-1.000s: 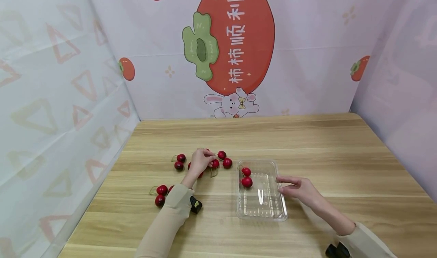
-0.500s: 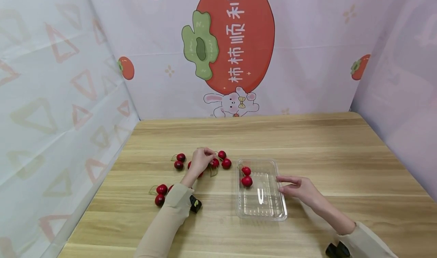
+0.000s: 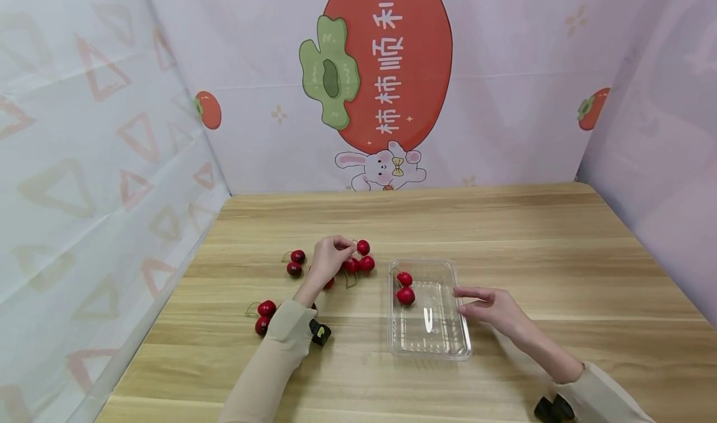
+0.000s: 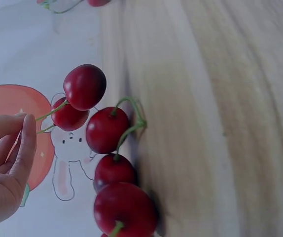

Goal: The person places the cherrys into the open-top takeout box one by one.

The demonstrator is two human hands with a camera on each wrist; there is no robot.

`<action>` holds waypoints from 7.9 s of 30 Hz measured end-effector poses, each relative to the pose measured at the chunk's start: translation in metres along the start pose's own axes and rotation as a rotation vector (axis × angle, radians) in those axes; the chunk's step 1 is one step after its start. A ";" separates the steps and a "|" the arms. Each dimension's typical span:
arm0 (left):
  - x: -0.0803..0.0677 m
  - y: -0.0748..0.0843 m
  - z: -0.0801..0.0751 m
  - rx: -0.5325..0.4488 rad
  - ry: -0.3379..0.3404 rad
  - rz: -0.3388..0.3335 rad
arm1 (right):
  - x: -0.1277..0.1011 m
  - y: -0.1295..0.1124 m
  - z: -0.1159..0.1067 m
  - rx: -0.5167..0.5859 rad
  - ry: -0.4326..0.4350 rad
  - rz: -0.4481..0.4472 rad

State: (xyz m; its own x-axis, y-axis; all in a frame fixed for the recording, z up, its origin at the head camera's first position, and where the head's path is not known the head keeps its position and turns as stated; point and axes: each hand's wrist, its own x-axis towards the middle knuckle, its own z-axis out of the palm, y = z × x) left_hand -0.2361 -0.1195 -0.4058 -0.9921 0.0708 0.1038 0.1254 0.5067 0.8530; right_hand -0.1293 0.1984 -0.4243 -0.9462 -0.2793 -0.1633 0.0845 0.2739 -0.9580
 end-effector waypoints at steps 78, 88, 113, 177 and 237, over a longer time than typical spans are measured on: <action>-0.024 0.063 0.058 0.119 -0.306 0.188 | 0.001 0.001 0.001 0.019 -0.004 -0.005; -0.021 0.063 0.061 0.158 -0.321 0.165 | 0.002 0.002 0.000 0.011 -0.001 -0.001; -0.016 0.051 0.067 0.191 -0.426 0.109 | 0.001 0.001 0.001 0.001 0.000 -0.002; -0.025 0.004 -0.010 0.477 -0.352 0.172 | 0.001 0.000 0.000 -0.004 0.015 0.009; -0.012 -0.019 0.011 0.609 -0.493 0.084 | 0.000 0.004 0.000 -0.016 0.011 0.029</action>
State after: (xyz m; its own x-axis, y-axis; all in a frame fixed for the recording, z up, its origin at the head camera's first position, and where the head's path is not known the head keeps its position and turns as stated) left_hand -0.2269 -0.1204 -0.4290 -0.8790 0.4306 -0.2046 0.3238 0.8542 0.4068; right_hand -0.1289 0.1993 -0.4282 -0.9467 -0.2613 -0.1883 0.1069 0.2964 -0.9491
